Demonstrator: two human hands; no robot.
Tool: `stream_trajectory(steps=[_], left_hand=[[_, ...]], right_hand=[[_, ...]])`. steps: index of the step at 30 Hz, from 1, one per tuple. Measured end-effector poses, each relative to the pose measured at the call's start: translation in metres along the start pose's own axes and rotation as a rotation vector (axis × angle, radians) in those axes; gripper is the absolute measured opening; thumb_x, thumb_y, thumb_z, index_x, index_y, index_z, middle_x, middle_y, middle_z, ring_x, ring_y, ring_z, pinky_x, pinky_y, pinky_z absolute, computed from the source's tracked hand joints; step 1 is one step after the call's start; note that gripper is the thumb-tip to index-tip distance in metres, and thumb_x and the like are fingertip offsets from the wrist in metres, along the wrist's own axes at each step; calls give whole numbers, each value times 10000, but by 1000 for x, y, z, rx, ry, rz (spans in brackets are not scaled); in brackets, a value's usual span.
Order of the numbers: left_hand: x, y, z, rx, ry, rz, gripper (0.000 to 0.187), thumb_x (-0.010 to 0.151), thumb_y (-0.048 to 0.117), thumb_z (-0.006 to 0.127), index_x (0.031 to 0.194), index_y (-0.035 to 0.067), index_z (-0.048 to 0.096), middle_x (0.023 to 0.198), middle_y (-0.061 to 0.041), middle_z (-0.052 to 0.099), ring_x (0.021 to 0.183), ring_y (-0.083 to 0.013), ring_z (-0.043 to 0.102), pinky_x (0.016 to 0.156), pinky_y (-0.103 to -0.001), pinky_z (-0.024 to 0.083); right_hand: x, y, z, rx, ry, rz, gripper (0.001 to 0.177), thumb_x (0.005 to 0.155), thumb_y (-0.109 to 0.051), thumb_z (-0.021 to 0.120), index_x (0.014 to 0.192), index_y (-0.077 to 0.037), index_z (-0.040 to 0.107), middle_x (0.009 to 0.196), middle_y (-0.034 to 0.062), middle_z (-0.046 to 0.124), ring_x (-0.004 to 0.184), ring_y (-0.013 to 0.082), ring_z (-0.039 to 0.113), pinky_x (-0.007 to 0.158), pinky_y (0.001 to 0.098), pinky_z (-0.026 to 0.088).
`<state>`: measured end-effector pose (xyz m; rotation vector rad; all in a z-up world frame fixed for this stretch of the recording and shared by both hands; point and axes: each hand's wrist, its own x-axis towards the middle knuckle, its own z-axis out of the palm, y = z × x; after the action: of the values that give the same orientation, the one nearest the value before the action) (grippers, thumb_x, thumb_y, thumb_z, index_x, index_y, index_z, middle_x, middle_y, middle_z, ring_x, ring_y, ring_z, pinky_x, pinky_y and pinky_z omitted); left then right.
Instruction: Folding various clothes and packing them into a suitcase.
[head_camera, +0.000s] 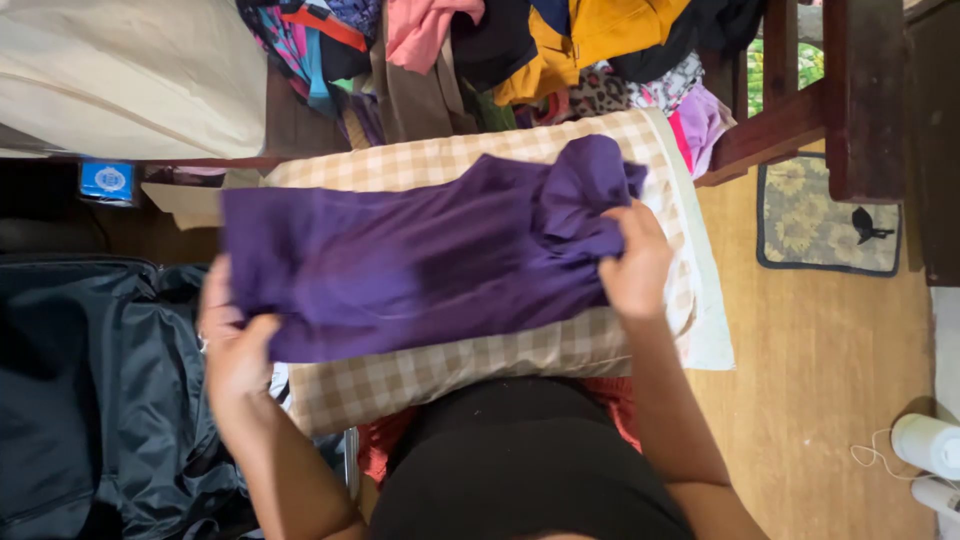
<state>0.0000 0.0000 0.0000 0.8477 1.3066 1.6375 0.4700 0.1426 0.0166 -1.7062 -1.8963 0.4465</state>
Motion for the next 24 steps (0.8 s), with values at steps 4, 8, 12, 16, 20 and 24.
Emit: stream_trajectory(steps=[4,8,12,16,20,24], left_hand=[[-9,27,-26,-22,62,82,814,788,-162,562,1582,-32,438,1484,-127,582,1317,-204,606,1149,-303,504],[-10,14,-38,264,49,16,800,805,-144,597,1580,-31,437,1515,-149,559,1340,-205,582,1135,-313,474],[-10,25,2,655,2,37,717,848,-124,674,1529,-16,479,1511,-183,553,1361,-244,549,1155,-341,409],[-10,42,49,766,2,138,588,841,-114,666,1409,25,605,1417,-171,626,1279,-271,605,1190,-357,379],[-17,56,113,841,-134,196,451,874,-53,656,1293,98,725,1305,-200,603,1124,-319,657,1028,-368,474],[-22,30,171,1013,-267,288,406,879,89,723,1283,53,698,1305,-260,552,956,-419,673,834,-435,555]], right_hand=[[4,53,-5,793,100,259,348,890,-14,644,1236,-12,679,1138,128,743,1072,201,716,988,305,548],[-8,72,-39,757,146,242,359,895,-33,749,1228,56,648,1169,68,720,1057,161,677,963,286,529],[-24,103,-52,555,113,383,300,920,-49,767,1184,74,697,1113,79,743,983,137,678,906,278,533],[-28,120,-44,752,175,445,299,958,-57,751,1223,67,691,1146,85,737,997,133,676,918,278,527],[-14,120,-34,974,328,425,382,978,-40,734,1333,42,617,1254,101,700,1105,153,673,999,292,529],[-3,113,-32,971,341,243,512,955,76,692,1436,54,518,1338,132,651,1214,177,646,1097,308,500]])
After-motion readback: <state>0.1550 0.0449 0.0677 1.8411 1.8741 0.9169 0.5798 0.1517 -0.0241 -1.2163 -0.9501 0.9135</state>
